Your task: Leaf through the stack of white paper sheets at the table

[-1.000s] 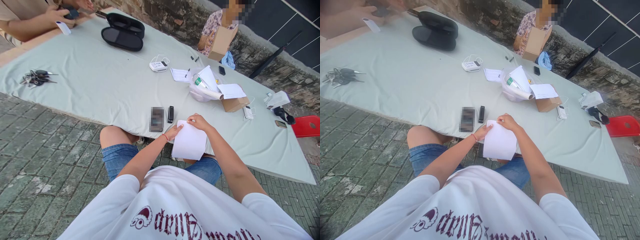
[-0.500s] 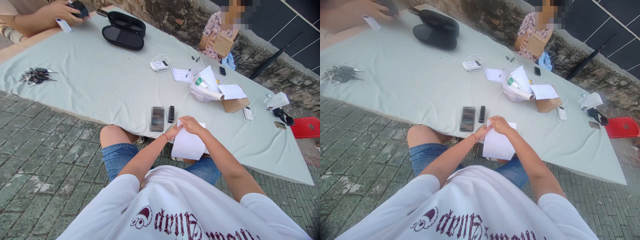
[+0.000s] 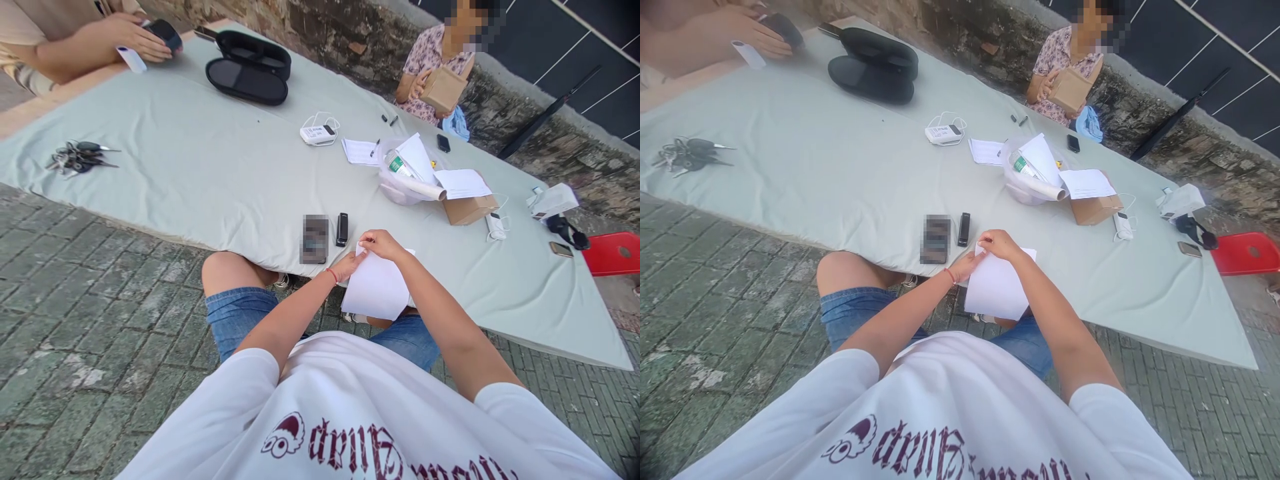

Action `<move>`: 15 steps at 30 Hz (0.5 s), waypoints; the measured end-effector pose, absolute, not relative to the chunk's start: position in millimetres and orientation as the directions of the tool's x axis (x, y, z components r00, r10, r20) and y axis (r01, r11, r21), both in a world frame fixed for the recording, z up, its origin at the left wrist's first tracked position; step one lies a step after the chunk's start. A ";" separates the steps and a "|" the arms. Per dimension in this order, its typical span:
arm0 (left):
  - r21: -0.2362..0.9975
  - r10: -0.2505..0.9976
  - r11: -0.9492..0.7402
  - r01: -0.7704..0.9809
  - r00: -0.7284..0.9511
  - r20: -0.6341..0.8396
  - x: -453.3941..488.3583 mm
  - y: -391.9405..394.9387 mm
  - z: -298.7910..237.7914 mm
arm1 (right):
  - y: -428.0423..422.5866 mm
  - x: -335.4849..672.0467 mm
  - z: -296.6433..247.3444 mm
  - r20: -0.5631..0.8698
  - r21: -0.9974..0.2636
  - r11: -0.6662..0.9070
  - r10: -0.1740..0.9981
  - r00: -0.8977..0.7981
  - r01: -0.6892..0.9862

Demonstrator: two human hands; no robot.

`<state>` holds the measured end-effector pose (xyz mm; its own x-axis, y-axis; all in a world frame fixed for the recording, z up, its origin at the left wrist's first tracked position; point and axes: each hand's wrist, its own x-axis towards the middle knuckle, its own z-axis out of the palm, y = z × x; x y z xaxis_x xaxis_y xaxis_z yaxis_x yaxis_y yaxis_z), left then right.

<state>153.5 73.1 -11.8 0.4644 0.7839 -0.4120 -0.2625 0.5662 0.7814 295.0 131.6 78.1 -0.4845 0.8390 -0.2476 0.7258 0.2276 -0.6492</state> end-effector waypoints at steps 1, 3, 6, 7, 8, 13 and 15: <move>0.786 0.783 0.562 -0.259 0.472 -0.405 153.6 72.5 -12.4 | 131.1 294.5 78.3 -0.234 -0.649 0.240 0.840 -0.489 0.722; 0.789 0.782 0.561 -0.250 0.474 -0.405 153.6 70.8 -12.4 | 129.2 293.1 79.5 -0.214 -0.628 0.279 0.836 -0.506 0.726; 0.785 0.778 0.576 -0.227 0.447 -0.441 152.5 67.4 -9.0 | 124.4 290.1 83.0 -0.246 -0.586 0.318 0.807 -0.537 0.745; 0.780 0.776 0.582 -0.230 0.444 -0.448 151.8 66.1 -7.0 | 122.5 289.0 84.5 -0.249 -0.572 0.331 0.802 -0.543 0.750; 0.773 0.773 0.586 -0.242 0.453 -0.444 150.7 64.6 -4.8 | 120.5 287.8 86.2 -0.240 -0.560 0.346 0.802 -0.547 0.753; 0.726 0.731 0.610 -0.318 0.580 -0.361 138.4 45.7 4.0 | 114.1 284.4 92.6 -0.128 -0.560 0.379 0.839 -0.528 0.737; 0.711 0.707 0.632 -0.309 0.604 -0.367 130.4 30.0 4.1 | 113.4 284.7 93.0 -0.095 -0.574 0.377 0.851 -0.516 0.727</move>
<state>130.4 30.0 4.1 0.6039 0.7074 -0.3672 -0.3085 0.6323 0.7107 284.7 113.4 93.0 -0.5161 0.8513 -0.0946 0.7269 0.3769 -0.5740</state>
